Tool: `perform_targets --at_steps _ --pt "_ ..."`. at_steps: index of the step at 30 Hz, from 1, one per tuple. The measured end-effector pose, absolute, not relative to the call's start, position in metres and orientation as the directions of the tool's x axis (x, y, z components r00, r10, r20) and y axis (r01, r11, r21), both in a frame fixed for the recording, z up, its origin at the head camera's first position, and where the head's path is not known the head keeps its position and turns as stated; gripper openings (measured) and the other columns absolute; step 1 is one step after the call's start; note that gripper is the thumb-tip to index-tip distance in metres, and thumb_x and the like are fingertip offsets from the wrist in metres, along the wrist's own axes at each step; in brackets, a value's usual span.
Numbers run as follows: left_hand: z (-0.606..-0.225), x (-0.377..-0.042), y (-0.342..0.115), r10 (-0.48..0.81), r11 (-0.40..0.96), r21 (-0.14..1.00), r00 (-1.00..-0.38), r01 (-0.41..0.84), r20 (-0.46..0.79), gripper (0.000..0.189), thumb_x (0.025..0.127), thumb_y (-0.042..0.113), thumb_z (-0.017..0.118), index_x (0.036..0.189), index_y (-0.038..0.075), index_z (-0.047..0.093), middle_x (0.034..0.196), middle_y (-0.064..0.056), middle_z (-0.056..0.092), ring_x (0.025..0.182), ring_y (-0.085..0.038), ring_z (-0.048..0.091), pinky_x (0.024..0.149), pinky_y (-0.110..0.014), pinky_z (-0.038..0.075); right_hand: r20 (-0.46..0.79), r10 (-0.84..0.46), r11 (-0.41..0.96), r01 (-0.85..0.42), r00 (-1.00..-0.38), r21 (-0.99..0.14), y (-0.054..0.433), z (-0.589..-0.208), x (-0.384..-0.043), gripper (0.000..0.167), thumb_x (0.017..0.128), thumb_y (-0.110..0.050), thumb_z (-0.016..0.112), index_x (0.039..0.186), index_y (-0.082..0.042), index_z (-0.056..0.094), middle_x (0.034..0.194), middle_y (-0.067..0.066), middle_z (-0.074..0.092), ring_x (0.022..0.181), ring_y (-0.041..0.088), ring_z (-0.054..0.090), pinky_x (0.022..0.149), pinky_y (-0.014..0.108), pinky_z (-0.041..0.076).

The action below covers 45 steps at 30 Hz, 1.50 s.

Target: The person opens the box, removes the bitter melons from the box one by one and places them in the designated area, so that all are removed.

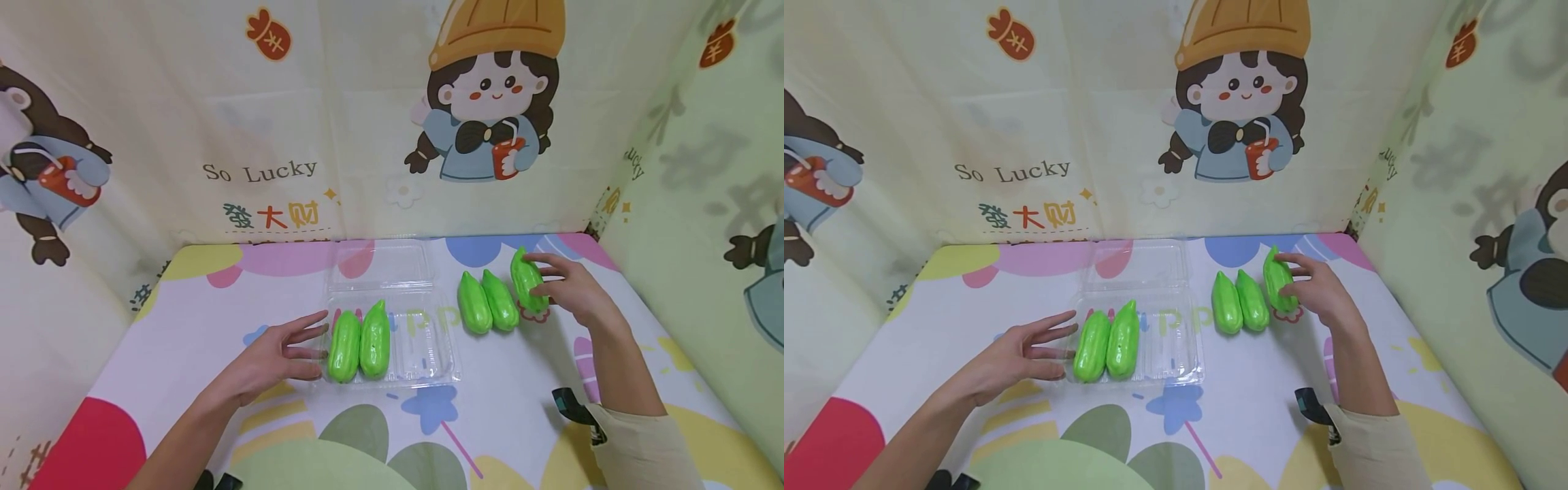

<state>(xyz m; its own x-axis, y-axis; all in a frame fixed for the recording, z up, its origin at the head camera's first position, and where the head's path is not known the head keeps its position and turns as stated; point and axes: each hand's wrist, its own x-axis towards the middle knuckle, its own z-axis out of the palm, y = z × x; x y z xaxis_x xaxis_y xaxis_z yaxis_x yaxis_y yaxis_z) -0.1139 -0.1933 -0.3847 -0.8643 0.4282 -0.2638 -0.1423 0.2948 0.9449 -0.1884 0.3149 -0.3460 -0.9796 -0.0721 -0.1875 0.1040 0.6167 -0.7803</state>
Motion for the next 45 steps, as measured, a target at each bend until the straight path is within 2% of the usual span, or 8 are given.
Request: perform_targets --at_steps 4,7,13,18,26,32,45 --pt "-0.385 -0.113 -0.194 0.424 0.299 0.944 -0.866 -0.14 -0.263 0.089 0.089 0.006 0.079 0.164 0.015 0.033 0.164 -0.022 0.039 0.13 -0.038 0.063 0.09 -0.04 0.06 -0.214 -0.082 0.624 0.117 -0.973 -0.773 0.315 -0.35 -0.191 0.071 0.096 -0.006 0.065 0.162 -0.011 0.038 0.157 0.036 0.038 0.142 0.051 0.041 0.093 0.039 0.056" --pt "-0.384 -0.113 -0.194 0.423 0.297 0.945 -0.867 -0.141 -0.262 0.089 0.089 0.006 0.079 0.164 0.015 0.033 0.165 -0.022 0.039 0.13 -0.038 0.063 0.089 -0.039 0.06 -0.229 -0.088 0.63 0.124 -0.969 -0.766 0.316 -0.353 -0.192 0.071 0.096 -0.006 0.065 0.161 -0.01 0.038 0.157 0.036 0.037 0.142 0.052 0.039 0.092 0.039 0.056" --pt "-0.383 -0.113 -0.194 0.425 0.287 0.947 -0.867 -0.143 -0.26 0.089 0.089 0.005 0.079 0.165 0.014 0.032 0.165 -0.021 0.038 0.129 -0.039 0.064 0.088 -0.039 0.061 -0.247 -0.112 0.626 0.125 -0.963 -0.77 0.317 -0.358 -0.194 0.071 0.094 -0.002 0.064 0.16 -0.006 0.038 0.158 0.038 0.034 0.139 0.05 0.041 0.079 0.033 0.059" --pt "-0.383 -0.113 -0.194 0.427 0.277 0.95 -0.868 -0.142 -0.254 0.09 0.089 0.004 0.079 0.165 0.014 0.032 0.165 -0.022 0.038 0.129 -0.038 0.064 0.089 -0.039 0.061 -0.253 -0.127 0.614 0.124 -0.959 -0.78 0.316 -0.362 -0.194 0.071 0.092 0.0 0.064 0.159 -0.004 0.039 0.157 0.04 0.033 0.133 0.048 0.045 0.072 0.037 0.06" --pt "-0.384 -0.113 -0.194 0.426 0.293 0.947 -0.868 -0.134 -0.255 0.09 0.089 0.004 0.079 0.164 0.014 0.033 0.164 -0.023 0.04 0.129 -0.039 0.064 0.09 -0.04 0.061 -0.283 -0.126 0.66 0.133 -0.951 -0.74 0.315 -0.361 -0.194 0.07 0.094 -0.004 0.065 0.159 -0.005 0.039 0.156 0.04 0.034 0.137 0.052 0.044 0.081 0.033 0.058" --pt "-0.385 -0.114 -0.194 0.429 0.288 0.948 -0.867 -0.135 -0.254 0.089 0.088 0.004 0.079 0.164 0.014 0.033 0.164 -0.023 0.04 0.13 -0.04 0.063 0.089 -0.04 0.062 -0.298 -0.125 0.665 0.143 -0.946 -0.733 0.315 -0.361 -0.193 0.071 0.094 -0.004 0.066 0.16 -0.005 0.038 0.156 0.041 0.034 0.138 0.053 0.044 0.088 0.037 0.06" --pt "-0.386 -0.114 -0.195 0.426 0.301 0.944 -0.867 -0.133 -0.258 0.09 0.088 0.005 0.08 0.164 0.015 0.033 0.164 -0.024 0.039 0.13 -0.04 0.063 0.09 -0.041 0.062 -0.305 -0.119 0.681 0.145 -0.945 -0.717 0.315 -0.362 -0.194 0.073 0.096 -0.011 0.069 0.161 -0.007 0.036 0.156 0.041 0.034 0.137 0.053 0.046 0.091 0.041 0.06"
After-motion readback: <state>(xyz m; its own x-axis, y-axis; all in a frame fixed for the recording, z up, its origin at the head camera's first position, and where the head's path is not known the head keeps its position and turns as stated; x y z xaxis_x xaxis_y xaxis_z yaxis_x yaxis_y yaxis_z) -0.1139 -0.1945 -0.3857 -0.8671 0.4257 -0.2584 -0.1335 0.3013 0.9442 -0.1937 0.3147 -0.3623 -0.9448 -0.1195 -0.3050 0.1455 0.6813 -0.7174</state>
